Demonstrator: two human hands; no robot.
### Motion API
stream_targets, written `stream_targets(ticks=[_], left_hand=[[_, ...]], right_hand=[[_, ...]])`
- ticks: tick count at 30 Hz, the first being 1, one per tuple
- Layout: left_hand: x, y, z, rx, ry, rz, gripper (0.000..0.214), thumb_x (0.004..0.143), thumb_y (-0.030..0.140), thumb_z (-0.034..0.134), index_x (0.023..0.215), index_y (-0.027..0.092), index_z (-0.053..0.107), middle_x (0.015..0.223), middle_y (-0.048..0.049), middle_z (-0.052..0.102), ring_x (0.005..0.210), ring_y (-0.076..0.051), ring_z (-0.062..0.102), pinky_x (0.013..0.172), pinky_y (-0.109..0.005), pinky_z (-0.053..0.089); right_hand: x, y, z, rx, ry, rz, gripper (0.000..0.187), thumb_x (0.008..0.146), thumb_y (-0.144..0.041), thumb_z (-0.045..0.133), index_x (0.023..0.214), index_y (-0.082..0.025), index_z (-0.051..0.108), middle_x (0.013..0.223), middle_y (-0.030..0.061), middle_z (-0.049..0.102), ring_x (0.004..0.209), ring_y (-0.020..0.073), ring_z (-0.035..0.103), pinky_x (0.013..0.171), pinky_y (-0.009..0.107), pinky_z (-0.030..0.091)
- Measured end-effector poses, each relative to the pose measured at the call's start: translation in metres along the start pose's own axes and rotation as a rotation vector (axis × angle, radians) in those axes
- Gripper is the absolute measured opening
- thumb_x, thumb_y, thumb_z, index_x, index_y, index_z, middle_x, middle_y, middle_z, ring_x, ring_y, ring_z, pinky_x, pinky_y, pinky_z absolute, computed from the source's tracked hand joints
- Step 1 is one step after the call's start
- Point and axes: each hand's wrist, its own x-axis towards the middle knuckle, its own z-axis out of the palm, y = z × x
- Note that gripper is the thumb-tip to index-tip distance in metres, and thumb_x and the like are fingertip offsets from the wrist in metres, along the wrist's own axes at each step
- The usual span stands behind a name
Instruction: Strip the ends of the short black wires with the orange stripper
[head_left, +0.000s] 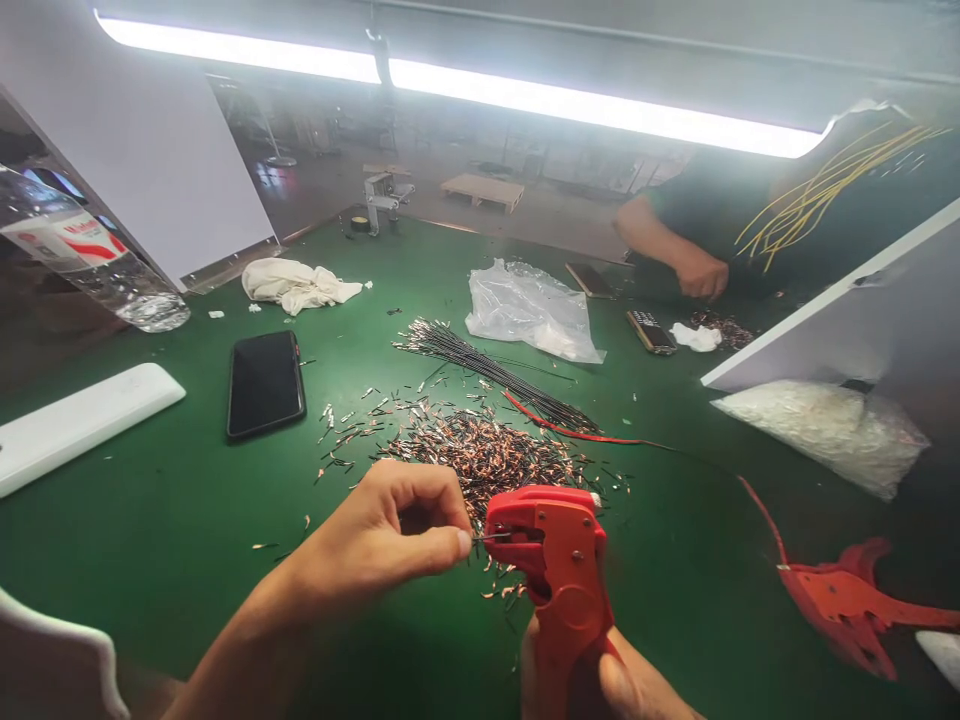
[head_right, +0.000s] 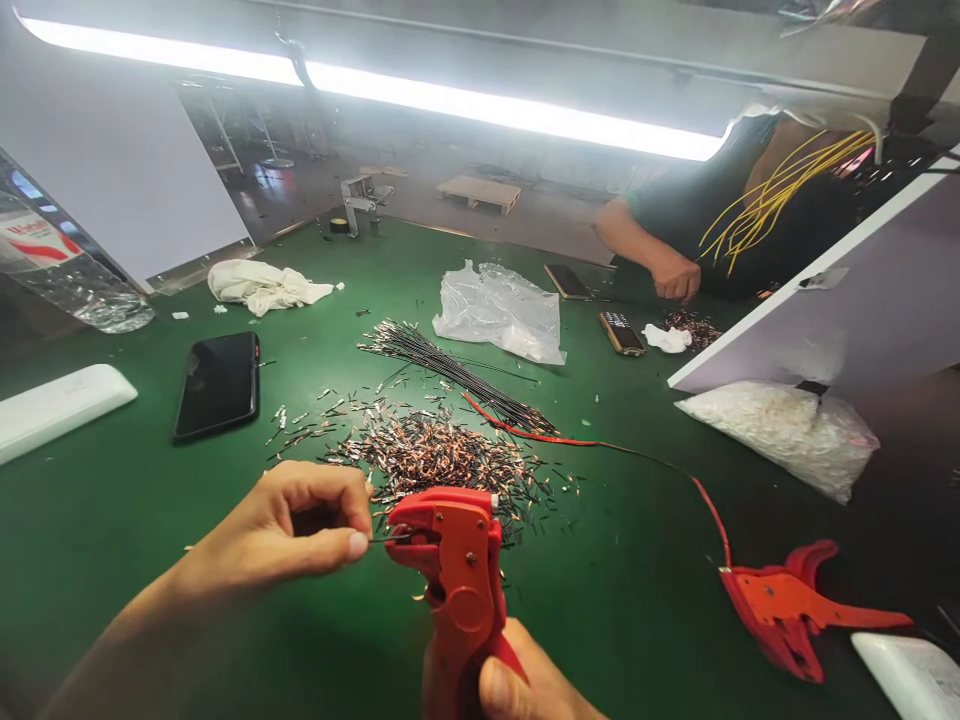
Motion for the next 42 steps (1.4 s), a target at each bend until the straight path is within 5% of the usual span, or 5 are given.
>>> stream_targets(ticks=[11, 17, 27, 38, 42], left_hand=[[0.002, 0.002, -0.001, 0.037, 0.004, -0.011, 0.010, 0.065, 0.023, 0.053, 0.057, 0.020, 0.047, 0.052, 0.0076, 0.037, 0.049, -0.007, 0.030, 0.045, -0.021, 0.023], [0.000, 0.000, 0.001, 0.133, -0.052, -0.011, 0.016, 0.080, 0.026, 0.057, 0.066, 0.017, 0.054, 0.058, 0.0071, 0.038, 0.051, -0.008, 0.030, 0.046, -0.022, 0.023], [-0.003, -0.002, 0.000, 0.452, 0.134, 0.344, 0.017, 0.092, 0.018, 0.056, 0.085, 0.016, 0.071, 0.067, 0.0012, 0.059, 0.059, -0.010, 0.049, 0.052, -0.021, 0.035], [-0.007, -0.010, 0.000, 0.636, 0.182, 0.358, 0.019, 0.103, 0.019, 0.038, 0.089, 0.023, 0.049, 0.069, 0.0069, 0.050, 0.060, -0.008, 0.046, 0.055, -0.019, 0.037], [-0.006, -0.014, 0.000, 0.645, 0.170, 0.456, 0.015, 0.101, 0.012, 0.044, 0.098, 0.024, 0.052, 0.079, 0.0056, 0.057, 0.068, -0.008, 0.053, 0.063, -0.019, 0.040]], right_hand=[[0.002, 0.009, 0.003, 0.016, 0.000, -0.041, 0.070, 0.077, -0.087, 0.050, 0.077, -0.017, 0.057, 0.063, -0.0034, 0.048, 0.055, 0.0109, 0.039, 0.054, 0.025, 0.035], [0.005, 0.016, 0.001, 0.027, 0.038, -0.050, 0.073, 0.075, -0.088, 0.052, 0.076, -0.016, 0.059, 0.059, -0.0039, 0.048, 0.053, 0.0099, 0.040, 0.049, 0.024, 0.032], [0.001, 0.019, -0.004, 0.122, 0.075, -0.032, 0.077, 0.073, -0.089, 0.051, 0.078, -0.014, 0.065, 0.060, 0.0015, 0.056, 0.055, 0.0145, 0.051, 0.052, 0.026, 0.040], [-0.004, -0.001, -0.003, 0.143, 0.134, 0.106, 0.069, 0.075, -0.085, 0.057, 0.078, -0.016, 0.058, 0.063, -0.0008, 0.052, 0.057, 0.0125, 0.047, 0.060, 0.025, 0.044], [-0.003, 0.008, -0.001, 0.261, 0.124, -0.024, 0.070, 0.068, -0.088, 0.061, 0.075, -0.018, 0.057, 0.056, -0.0041, 0.047, 0.048, 0.0098, 0.039, 0.050, 0.023, 0.038]])
